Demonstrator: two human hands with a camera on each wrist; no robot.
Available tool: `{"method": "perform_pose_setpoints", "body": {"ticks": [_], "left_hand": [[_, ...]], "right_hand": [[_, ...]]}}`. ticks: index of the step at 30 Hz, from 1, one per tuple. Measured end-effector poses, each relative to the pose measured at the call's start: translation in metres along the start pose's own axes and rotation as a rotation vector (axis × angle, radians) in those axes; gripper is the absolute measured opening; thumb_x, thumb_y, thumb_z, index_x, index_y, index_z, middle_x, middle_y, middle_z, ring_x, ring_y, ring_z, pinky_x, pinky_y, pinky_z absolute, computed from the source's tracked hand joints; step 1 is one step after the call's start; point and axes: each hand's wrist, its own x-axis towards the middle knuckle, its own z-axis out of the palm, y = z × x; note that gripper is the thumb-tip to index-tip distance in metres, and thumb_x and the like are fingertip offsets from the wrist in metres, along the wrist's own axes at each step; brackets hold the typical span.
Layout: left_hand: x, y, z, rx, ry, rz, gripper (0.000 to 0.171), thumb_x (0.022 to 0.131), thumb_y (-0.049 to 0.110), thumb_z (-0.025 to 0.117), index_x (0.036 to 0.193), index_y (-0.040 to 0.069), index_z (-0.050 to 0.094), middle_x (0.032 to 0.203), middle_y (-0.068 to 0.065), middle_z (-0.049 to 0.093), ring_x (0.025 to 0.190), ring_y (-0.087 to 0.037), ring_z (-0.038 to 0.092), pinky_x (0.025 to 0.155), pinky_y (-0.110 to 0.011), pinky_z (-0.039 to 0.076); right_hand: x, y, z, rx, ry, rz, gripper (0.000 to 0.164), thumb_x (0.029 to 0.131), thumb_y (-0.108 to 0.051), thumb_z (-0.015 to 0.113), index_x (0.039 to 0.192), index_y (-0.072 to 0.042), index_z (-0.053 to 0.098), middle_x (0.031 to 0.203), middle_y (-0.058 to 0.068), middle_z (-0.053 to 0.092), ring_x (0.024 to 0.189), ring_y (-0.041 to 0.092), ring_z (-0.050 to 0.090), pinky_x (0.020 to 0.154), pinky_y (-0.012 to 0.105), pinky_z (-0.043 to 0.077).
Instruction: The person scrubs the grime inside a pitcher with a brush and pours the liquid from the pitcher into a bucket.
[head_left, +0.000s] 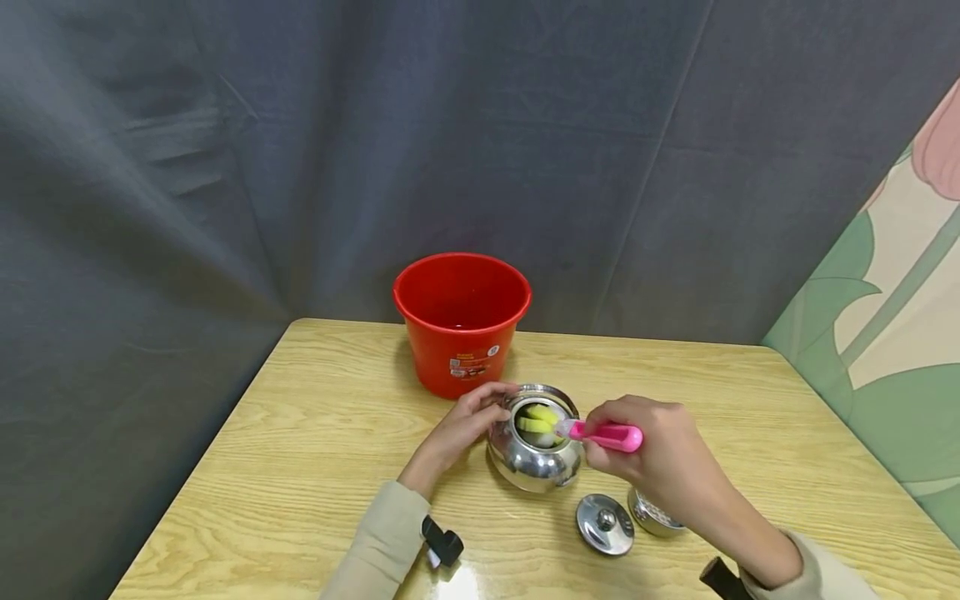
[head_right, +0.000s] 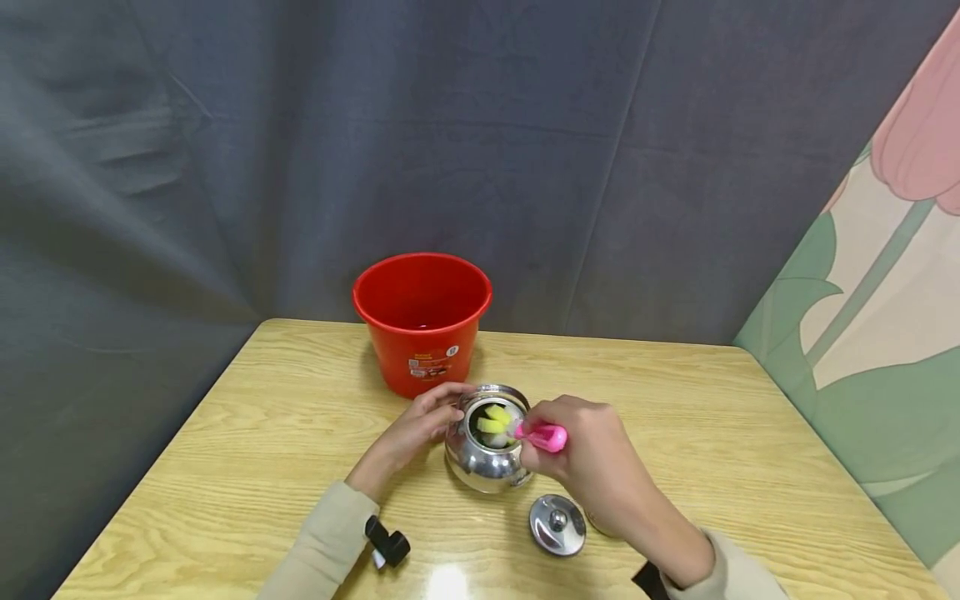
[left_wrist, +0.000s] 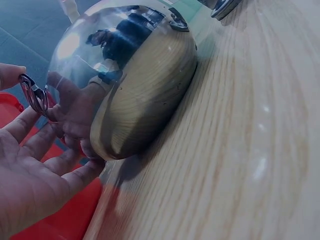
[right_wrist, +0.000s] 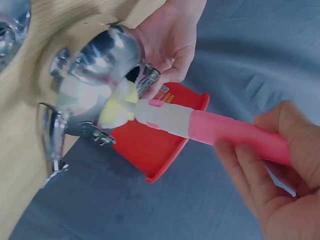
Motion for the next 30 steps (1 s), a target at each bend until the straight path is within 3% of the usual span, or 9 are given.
{"method": "perform_pose_setpoints", "body": {"ticks": [6,17,24,30], "left_hand": [[0.0,0.0,-0.001,0.018,0.003,0.001,0.042,0.091,0.01,0.056,0.132,0.001,0.054,0.132,-0.009,0.054,0.111,-0.019,0.049,0.086,-0.027,0.04],[-0.001,0.001,0.0,0.005,-0.006,-0.004,0.043,0.091,0.007,0.056,0.132,0.0,0.053,0.135,-0.01,0.053,0.115,-0.019,0.048,0.088,-0.027,0.041],[-0.001,0.001,0.001,-0.009,-0.012,0.0,0.043,0.092,0.008,0.055,0.134,-0.003,0.051,0.137,-0.013,0.051,0.116,-0.019,0.048,0.089,-0.026,0.04],[-0.001,0.001,0.001,-0.01,-0.013,0.002,0.043,0.092,0.007,0.055,0.134,-0.003,0.05,0.138,-0.014,0.05,0.121,-0.021,0.046,0.094,-0.026,0.039]], "right_hand": [[-0.006,0.009,-0.001,-0.013,0.059,0.026,0.021,0.064,0.0,0.074,0.076,-0.017,0.069,0.075,-0.009,0.066,0.06,0.0,0.056,0.052,0.014,0.047],[-0.01,0.016,-0.003,0.018,0.065,0.155,0.024,0.066,-0.002,0.076,0.076,-0.023,0.069,0.071,-0.014,0.064,0.051,0.0,0.049,0.043,0.015,0.04],[-0.013,0.021,-0.004,0.018,0.046,0.247,0.022,0.068,-0.003,0.075,0.077,-0.023,0.07,0.068,-0.015,0.062,0.048,0.001,0.044,0.04,0.019,0.035],[-0.012,0.022,-0.009,0.081,-0.005,0.359,0.017,0.071,-0.006,0.076,0.079,-0.02,0.071,0.069,-0.012,0.062,0.047,0.005,0.043,0.039,0.023,0.033]]}}
